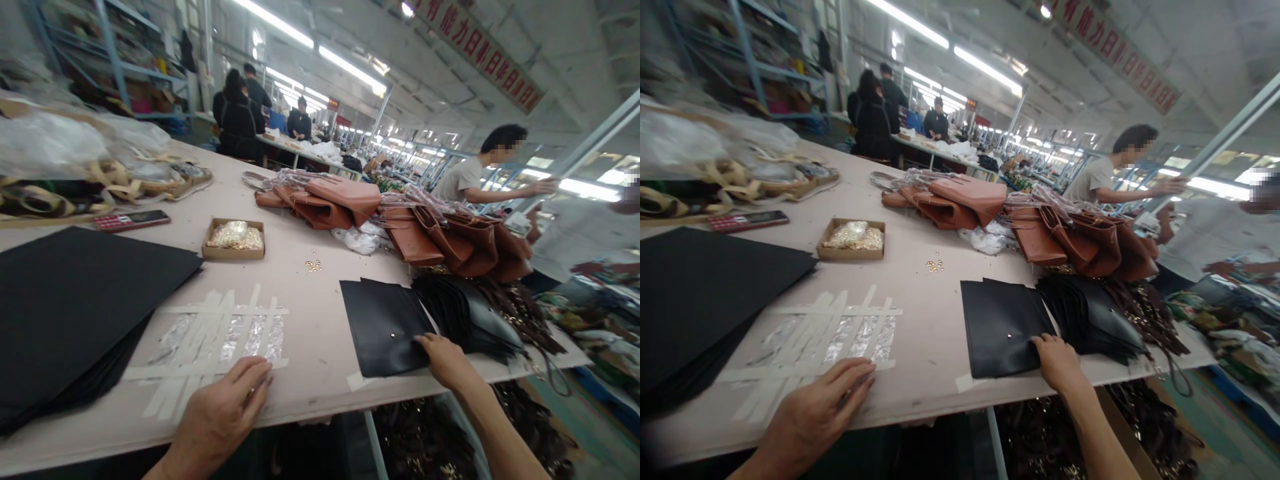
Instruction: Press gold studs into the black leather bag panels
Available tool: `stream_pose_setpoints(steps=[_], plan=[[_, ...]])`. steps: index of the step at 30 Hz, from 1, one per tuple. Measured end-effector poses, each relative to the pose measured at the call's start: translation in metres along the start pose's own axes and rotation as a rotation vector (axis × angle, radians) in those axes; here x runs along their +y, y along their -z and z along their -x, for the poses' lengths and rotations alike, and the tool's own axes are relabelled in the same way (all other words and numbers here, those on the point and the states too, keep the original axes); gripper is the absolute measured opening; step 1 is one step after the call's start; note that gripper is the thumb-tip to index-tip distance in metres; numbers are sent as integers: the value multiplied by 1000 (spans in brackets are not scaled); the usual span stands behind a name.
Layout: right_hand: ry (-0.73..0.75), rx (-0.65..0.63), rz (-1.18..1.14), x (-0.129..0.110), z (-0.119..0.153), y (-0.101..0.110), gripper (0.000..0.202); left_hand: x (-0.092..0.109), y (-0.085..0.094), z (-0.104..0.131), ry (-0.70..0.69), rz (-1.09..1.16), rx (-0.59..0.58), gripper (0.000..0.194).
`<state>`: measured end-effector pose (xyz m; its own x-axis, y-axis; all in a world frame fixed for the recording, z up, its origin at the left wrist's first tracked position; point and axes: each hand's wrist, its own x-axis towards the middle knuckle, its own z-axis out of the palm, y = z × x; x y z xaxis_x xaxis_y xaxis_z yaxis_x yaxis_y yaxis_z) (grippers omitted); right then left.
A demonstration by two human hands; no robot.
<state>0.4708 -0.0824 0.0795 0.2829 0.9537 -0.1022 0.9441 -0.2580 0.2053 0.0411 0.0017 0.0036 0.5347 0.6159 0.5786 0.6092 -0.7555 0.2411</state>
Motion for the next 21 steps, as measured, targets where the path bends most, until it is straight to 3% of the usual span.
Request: stream_pose_setpoints(steps=[3,8,10,13,17,21], plan=[[202,99,-162,-44,-5,17,66,2,0,0,-2,-27,26,22],[322,-91,-225,-97,-10,44,50,6,2,-1,23,31,14,17],[371,-44,-267,-109,-14,50,53,8,2,-2,26,37,7,16],[391,51,-192,-131,-22,48,63,9,2,-2,4,6,23,16],[335,80,17,-158,-30,31,65,6,0,0,-77,-58,109,20],[357,100,65,-156,-34,23,52,3,-2,0,-124,-113,131,32]])
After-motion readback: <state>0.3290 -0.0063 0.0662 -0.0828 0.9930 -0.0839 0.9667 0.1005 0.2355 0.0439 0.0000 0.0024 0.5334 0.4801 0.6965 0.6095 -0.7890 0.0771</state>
